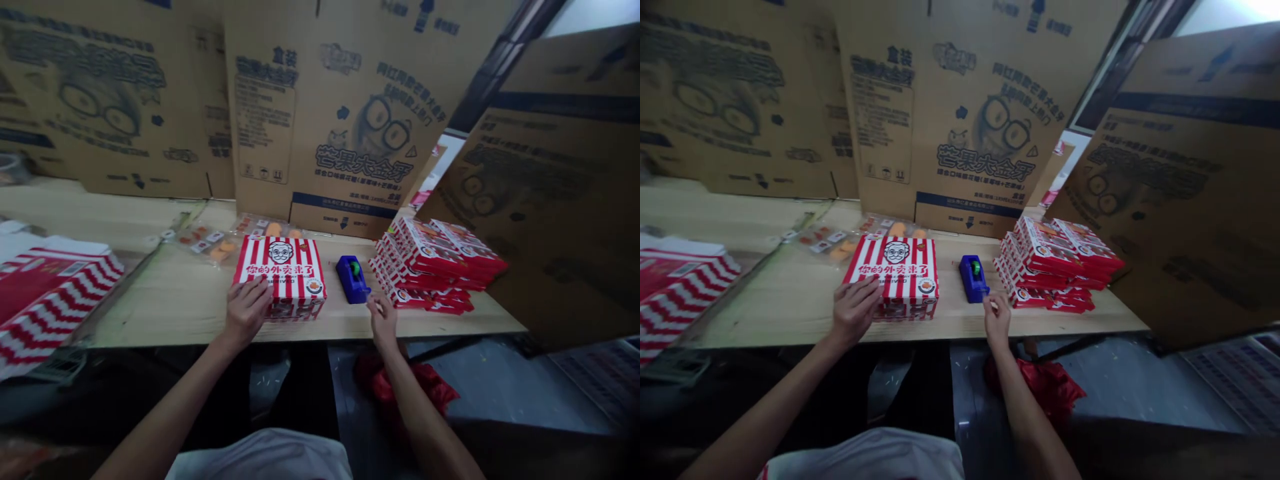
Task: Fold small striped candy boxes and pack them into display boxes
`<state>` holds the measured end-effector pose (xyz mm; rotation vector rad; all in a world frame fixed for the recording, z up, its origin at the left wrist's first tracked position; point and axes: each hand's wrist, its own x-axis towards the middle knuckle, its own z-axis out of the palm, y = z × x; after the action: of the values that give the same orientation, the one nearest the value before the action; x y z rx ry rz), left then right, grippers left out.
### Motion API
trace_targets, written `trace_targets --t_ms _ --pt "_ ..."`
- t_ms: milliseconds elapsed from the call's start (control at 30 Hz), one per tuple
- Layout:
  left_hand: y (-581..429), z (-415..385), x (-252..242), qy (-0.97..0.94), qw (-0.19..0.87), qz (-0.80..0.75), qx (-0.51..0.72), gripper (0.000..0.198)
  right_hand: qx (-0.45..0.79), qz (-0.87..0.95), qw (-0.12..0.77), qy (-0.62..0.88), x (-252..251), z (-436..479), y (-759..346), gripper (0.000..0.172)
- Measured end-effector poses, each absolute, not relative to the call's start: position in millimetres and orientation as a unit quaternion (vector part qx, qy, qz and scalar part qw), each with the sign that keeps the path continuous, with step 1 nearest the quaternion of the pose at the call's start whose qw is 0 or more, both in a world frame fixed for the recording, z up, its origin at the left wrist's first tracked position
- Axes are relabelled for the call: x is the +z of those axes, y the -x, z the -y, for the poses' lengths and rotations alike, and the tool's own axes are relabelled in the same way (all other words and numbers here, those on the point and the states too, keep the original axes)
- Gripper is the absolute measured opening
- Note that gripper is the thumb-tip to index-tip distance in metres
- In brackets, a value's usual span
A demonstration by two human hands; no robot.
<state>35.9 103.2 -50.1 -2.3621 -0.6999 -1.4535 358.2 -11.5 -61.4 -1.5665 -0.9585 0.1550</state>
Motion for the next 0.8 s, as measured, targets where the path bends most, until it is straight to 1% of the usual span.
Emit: trace_targets --t_ms 67,133,200,300,367,400,533,600,667,733,800 --pt "-37 -103 -50 0.818 0.141 0.249 -0.499 0.021 0.095 0.524 0.551 0.642 -21 6 -334 0.025" --pt "-38 -102 -50 0.818 0.144 0.257 -0.494 0.021 0.104 0.702 0.414 0.570 19 -8 -301 0.022" --pt "-39 -101 -51 0.820 0.141 0.258 -0.491 0.020 0.077 0.829 0.260 0.489 50 -26 -265 0.019" --pt "-41 -100 -52 0.818 0.123 0.256 -0.500 0.023 -0.020 0.905 0.068 0.421 69 -51 -223 0.015" --pt "-43 -100 -52 0.816 0.104 0.260 -0.506 0.024 -0.086 0.909 -0.018 0.407 69 -63 -208 0.015" --pt "-43 -99 -52 0.815 0.095 0.264 -0.507 0.024 -0.114 0.906 -0.048 0.405 68 -67 -204 0.016" --pt "-46 -97 -50 0.826 0.085 0.269 -0.488 0.021 -0.177 0.896 -0.106 0.393 69 -75 -198 0.016" --pt "-50 -95 -48 0.819 0.098 0.284 -0.489 0.024 -0.180 0.896 -0.122 0.386 74 -78 -197 0.014" --pt "-55 -92 -47 0.799 0.106 0.312 -0.503 0.020 -0.173 0.898 -0.128 0.383 80 -80 -199 0.015" --pt "-59 -90 -47 0.782 0.100 0.332 -0.518 0.015 -0.154 0.902 -0.094 0.393 86 -80 -206 0.014" --pt "-62 -89 -46 0.779 0.086 0.334 -0.523 0.013 -0.117 0.895 0.003 0.431 91 -77 -221 0.010"
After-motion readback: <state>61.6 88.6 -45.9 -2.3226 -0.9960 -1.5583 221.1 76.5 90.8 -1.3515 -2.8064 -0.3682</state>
